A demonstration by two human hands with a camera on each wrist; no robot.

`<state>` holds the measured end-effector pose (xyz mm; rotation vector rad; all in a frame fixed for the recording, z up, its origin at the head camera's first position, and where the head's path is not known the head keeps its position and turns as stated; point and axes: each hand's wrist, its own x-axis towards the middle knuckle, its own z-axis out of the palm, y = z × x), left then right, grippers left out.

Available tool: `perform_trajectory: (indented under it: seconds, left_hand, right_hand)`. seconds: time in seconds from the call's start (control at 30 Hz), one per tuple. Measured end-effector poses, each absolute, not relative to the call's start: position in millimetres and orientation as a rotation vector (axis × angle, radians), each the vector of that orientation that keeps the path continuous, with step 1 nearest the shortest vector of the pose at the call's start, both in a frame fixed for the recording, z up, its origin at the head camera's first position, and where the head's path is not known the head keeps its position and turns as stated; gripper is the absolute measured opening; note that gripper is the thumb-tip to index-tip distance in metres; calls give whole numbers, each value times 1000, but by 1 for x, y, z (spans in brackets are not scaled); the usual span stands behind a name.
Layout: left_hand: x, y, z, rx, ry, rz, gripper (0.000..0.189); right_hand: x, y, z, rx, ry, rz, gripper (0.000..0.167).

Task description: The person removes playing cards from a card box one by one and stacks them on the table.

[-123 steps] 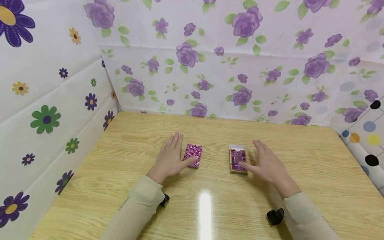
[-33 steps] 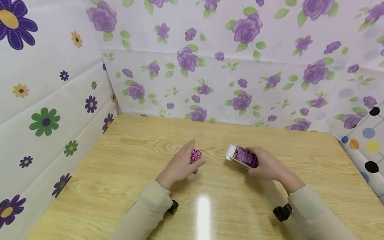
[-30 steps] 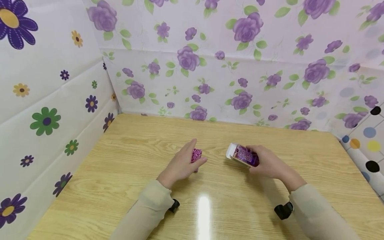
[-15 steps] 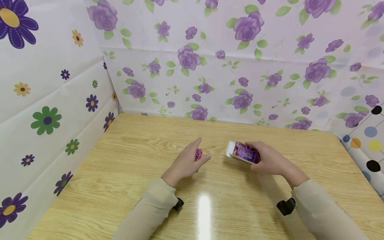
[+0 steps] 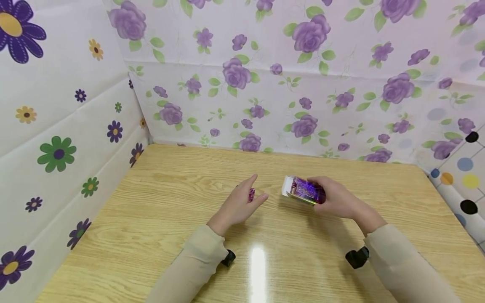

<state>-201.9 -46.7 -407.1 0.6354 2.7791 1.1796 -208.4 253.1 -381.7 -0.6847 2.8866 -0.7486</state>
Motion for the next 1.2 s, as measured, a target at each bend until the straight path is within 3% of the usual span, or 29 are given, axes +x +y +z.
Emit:
perform_trajectory:
  seconds: [0.83, 1.2]
  left_hand:
    - [-201, -28, -416, 660, 2712, 1383, 71]
    - [-201, -22, -414, 711, 2706, 1441, 60]
  right_hand:
    - [-206, 250, -402, -690, 2876, -1019, 80]
    - [-203, 254, -409, -585, 2871, -1113, 71]
